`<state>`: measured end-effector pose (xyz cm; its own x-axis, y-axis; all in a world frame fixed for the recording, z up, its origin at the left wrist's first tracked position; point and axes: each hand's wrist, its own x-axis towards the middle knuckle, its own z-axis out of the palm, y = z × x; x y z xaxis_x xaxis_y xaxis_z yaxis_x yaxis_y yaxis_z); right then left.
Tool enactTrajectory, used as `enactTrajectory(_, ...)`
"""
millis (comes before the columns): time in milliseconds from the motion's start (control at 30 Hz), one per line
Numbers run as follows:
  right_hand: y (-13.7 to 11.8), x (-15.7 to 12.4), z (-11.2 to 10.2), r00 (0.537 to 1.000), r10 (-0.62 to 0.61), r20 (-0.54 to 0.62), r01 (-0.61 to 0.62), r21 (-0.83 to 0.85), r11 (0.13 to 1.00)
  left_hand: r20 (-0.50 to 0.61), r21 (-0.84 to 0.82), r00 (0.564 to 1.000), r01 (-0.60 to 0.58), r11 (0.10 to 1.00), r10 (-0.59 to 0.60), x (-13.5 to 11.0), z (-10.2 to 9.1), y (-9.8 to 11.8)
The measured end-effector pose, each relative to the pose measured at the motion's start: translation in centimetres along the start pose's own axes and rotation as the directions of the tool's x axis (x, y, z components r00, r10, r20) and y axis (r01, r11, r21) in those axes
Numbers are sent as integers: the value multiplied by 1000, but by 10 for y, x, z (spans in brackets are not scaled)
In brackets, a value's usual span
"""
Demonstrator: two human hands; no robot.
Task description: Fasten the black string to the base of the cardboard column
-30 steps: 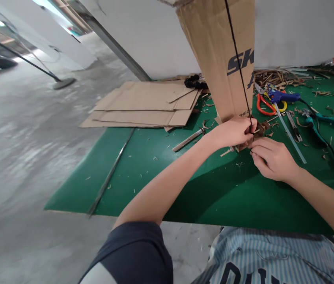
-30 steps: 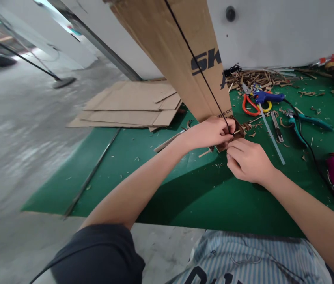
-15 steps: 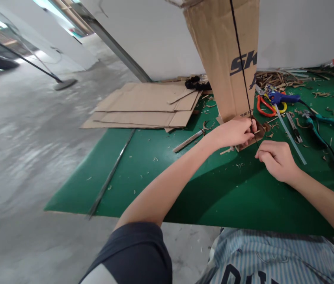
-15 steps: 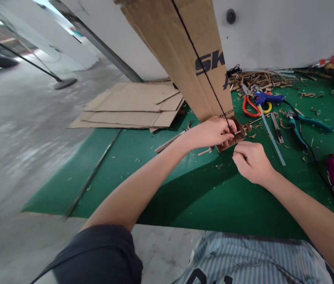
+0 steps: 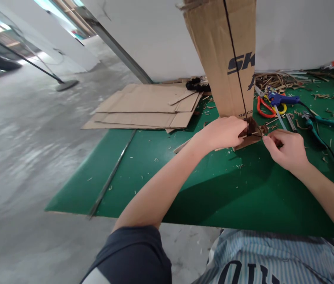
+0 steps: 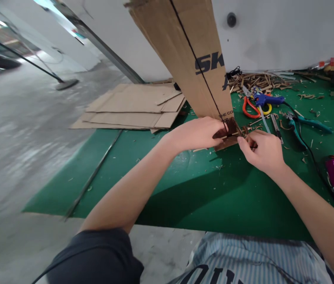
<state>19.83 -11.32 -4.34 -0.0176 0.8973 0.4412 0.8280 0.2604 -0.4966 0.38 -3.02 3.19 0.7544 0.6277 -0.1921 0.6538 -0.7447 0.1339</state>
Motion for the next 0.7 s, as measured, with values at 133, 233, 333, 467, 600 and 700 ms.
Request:
enactTrajectory(133, 3, 3, -1, 999, 46, -18, -50, -390, 919, 53, -33, 999, 12, 999, -11, 1, -1, 1)
enactTrajectory(233, 4, 2, 3, 998, 48, 29, -25, -524, 852, 45, -108, 999, -1, 994, 6, 4, 1, 2)
enactTrajectory(333, 4, 3, 11, 997, 2, 80, 43, -558, 829, 20, -162, 1000, 13, 987, -10, 6, 2, 4)
enactTrajectory(467, 4, 6, 17, 992, 6, 127, 64, -538, 840, -20, -223, 999, 20, 975, -25, 8, 7, 4)
enactTrajectory(600, 0, 5, 16, 989, -46, 142, 104, -435, 894, -84, -304, 994, 40, 952, -69, 12, 16, 1)
enactTrajectory(700, -6, 1, 17, 978, -121, 171, 172, -323, 931, -108, -329, 990, 49, 943, -89, 14, 20, -1)
